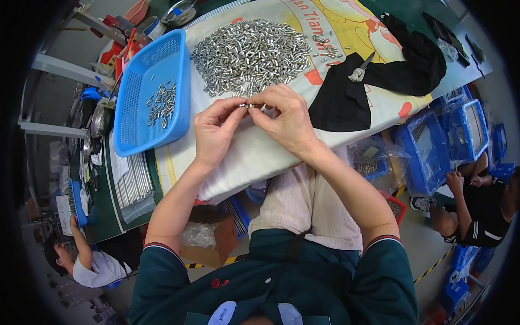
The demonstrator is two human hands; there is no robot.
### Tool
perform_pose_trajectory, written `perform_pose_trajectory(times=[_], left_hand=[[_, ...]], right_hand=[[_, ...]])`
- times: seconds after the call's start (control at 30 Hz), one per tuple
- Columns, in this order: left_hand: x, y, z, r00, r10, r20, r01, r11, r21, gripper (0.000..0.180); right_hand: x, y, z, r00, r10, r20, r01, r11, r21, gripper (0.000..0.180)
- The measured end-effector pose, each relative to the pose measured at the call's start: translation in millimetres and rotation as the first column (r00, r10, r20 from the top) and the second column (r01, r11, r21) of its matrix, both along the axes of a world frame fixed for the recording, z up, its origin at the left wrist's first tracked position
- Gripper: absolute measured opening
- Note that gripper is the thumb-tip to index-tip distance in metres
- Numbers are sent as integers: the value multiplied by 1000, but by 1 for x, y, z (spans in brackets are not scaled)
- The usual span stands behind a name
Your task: Sorting and counting small silver metal components on a workbench.
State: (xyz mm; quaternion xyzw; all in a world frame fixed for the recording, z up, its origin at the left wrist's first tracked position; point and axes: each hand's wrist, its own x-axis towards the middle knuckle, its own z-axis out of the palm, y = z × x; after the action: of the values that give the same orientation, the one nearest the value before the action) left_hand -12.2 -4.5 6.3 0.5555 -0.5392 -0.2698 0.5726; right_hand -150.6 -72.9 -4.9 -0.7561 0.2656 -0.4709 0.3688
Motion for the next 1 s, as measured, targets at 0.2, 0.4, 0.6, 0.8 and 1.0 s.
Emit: perform_pose_trajectory(times=[0.2, 0.4, 0.6, 0.8, 1.0], left_hand=[[-1, 1, -4, 977, -50, -206, 75, 990, 116, 16], [2, 2, -1, 908, -87, -410, 230, 921, 315, 20], [4, 4, 6, 835, -36, -549, 279, 888, 365, 21], [4, 4, 5, 845, -56, -532, 280, 893, 352, 21], [3, 5, 8, 841, -63, -538, 298, 882, 364, 23]], right_hand=[[-1, 0, 1, 999, 5, -45, -1, 997, 74, 10], [-6, 0, 14, 969, 58, -240, 13, 959, 284, 17], [-6, -5, 18, 940, 137, -313, -15, 932, 362, 20], [-6, -5, 16, 942, 145, -303, -20, 925, 380, 20], [-7, -5, 20, 932, 155, -328, -2, 906, 423, 21]])
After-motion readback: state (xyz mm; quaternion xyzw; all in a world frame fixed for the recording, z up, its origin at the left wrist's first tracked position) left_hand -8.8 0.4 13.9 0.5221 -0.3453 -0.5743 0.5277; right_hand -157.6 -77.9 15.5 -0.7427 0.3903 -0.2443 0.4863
